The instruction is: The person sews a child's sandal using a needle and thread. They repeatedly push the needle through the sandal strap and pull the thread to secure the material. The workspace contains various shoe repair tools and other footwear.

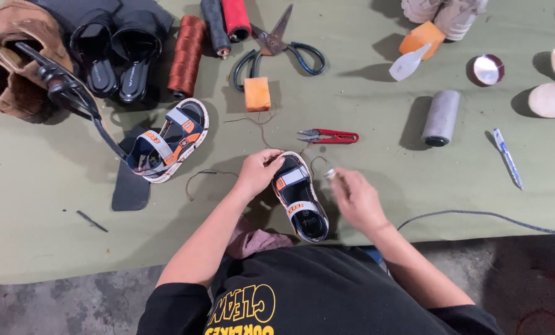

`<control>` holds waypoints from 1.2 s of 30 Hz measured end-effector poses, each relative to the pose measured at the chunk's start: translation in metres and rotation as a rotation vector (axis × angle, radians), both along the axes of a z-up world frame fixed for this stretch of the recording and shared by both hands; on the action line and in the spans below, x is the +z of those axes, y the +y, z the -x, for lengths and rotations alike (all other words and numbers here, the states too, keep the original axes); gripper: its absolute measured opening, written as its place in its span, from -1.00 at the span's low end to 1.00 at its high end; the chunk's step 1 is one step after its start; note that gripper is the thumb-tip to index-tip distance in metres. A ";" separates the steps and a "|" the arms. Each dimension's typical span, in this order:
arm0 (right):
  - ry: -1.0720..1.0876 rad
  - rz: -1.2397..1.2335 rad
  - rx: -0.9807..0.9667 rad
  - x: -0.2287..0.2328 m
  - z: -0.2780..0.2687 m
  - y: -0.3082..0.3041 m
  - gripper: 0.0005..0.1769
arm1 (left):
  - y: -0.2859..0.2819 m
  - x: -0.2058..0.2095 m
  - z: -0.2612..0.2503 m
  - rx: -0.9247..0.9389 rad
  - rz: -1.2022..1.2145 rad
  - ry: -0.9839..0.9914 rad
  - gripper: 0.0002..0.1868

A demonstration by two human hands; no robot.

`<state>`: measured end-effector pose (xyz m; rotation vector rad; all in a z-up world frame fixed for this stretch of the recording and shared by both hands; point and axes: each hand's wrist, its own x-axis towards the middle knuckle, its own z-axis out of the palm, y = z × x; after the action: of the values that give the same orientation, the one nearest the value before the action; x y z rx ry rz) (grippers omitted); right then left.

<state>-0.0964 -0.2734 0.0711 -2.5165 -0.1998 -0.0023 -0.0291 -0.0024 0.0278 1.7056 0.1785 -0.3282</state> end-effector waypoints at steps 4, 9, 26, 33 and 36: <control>0.094 -0.076 0.059 0.023 0.008 0.024 -0.54 | 0.001 0.006 0.000 -0.011 0.003 0.016 -0.68; 0.247 -0.040 0.038 0.044 0.004 0.043 -0.57 | -0.002 0.004 0.008 0.032 0.014 -0.058 -0.73; 0.351 -0.066 0.055 0.041 -0.009 0.042 -0.55 | -0.009 -0.001 0.010 0.154 -0.043 -0.099 -0.84; 0.242 0.029 0.119 0.038 -0.007 0.036 -0.51 | -0.009 -0.008 0.012 0.172 -0.020 -0.091 -0.83; 0.206 0.036 0.117 0.038 -0.007 0.037 -0.56 | -0.009 -0.010 0.014 0.183 -0.012 -0.091 -0.81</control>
<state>-0.0897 -0.2369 0.1093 -2.5161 -0.2636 0.3089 -0.0427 -0.0111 0.0182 1.6984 0.2679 -0.1139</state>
